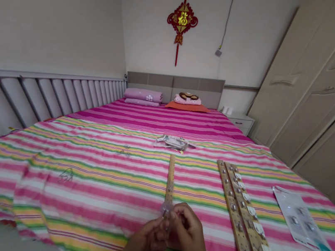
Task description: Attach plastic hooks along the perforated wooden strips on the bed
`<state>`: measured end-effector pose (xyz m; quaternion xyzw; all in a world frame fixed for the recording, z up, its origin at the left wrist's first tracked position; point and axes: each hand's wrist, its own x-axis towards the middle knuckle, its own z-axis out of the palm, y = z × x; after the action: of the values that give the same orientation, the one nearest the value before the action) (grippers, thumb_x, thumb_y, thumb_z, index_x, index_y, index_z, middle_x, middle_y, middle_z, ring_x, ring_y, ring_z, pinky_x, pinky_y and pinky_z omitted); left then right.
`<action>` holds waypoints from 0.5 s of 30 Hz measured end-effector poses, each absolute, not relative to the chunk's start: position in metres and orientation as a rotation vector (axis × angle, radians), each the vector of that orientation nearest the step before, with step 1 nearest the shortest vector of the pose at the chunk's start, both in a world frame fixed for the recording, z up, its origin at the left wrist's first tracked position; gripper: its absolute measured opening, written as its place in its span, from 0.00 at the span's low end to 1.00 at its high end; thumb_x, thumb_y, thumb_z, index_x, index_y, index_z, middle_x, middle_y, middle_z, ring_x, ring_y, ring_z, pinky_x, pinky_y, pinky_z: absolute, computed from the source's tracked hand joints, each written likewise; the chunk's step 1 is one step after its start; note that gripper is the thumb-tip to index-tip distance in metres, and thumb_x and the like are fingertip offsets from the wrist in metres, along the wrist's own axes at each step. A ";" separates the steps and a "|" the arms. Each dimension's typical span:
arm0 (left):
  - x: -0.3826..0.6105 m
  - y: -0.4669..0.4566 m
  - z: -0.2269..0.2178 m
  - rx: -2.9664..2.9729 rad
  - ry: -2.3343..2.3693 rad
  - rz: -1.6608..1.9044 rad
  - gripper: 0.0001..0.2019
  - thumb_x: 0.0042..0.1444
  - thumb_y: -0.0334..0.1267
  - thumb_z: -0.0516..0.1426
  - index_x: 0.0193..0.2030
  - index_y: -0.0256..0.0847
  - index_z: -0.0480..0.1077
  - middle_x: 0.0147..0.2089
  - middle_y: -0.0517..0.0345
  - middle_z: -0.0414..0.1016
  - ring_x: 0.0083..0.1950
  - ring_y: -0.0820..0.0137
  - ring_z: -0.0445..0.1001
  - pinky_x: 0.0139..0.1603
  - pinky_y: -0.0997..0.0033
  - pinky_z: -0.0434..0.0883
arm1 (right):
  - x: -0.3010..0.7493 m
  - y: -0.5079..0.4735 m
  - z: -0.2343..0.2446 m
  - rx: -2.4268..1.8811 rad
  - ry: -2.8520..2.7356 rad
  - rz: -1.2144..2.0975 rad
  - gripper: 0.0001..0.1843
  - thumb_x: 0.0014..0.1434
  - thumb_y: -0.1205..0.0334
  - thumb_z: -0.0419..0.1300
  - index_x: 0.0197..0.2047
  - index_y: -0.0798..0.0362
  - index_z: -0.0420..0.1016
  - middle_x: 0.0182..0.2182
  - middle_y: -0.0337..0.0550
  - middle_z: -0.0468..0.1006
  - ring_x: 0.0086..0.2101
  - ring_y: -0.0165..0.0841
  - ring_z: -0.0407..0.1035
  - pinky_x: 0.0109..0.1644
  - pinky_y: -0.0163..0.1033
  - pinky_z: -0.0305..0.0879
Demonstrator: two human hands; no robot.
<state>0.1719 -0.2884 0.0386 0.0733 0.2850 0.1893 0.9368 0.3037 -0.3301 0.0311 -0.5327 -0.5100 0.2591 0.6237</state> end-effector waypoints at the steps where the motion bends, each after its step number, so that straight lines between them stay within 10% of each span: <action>1: 0.173 -0.287 0.037 0.238 0.672 0.448 0.10 0.48 0.40 0.62 0.32 0.34 0.69 0.19 0.67 0.64 0.15 0.86 0.56 0.16 0.85 0.48 | 0.306 -0.328 0.030 -1.216 -1.123 0.664 0.12 0.59 0.53 0.56 0.28 0.52 0.67 0.24 0.36 0.66 0.25 0.29 0.60 0.27 0.33 0.57; 7: 0.177 -0.261 0.024 1.055 0.929 0.989 0.16 0.37 0.45 0.67 0.27 0.36 0.71 0.24 0.62 0.70 0.27 0.77 0.66 0.28 0.78 0.61 | 0.321 -0.315 0.023 -1.221 -0.973 0.903 0.20 0.50 0.44 0.61 0.24 0.52 0.66 0.18 0.31 0.58 0.21 0.26 0.51 0.23 0.32 0.49; 15: 0.190 -0.232 0.029 1.288 0.881 0.827 0.11 0.38 0.41 0.64 0.22 0.37 0.70 0.21 0.61 0.70 0.25 0.73 0.67 0.30 0.74 0.63 | 0.335 -0.291 0.012 -1.169 -0.811 1.071 0.19 0.43 0.46 0.67 0.21 0.54 0.70 0.15 0.32 0.63 0.17 0.24 0.52 0.21 0.32 0.45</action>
<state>0.1896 -0.2320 0.0288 0.5636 0.3854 0.3617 0.6348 0.3350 -0.2911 0.0115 -0.5102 -0.3539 0.4675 0.6292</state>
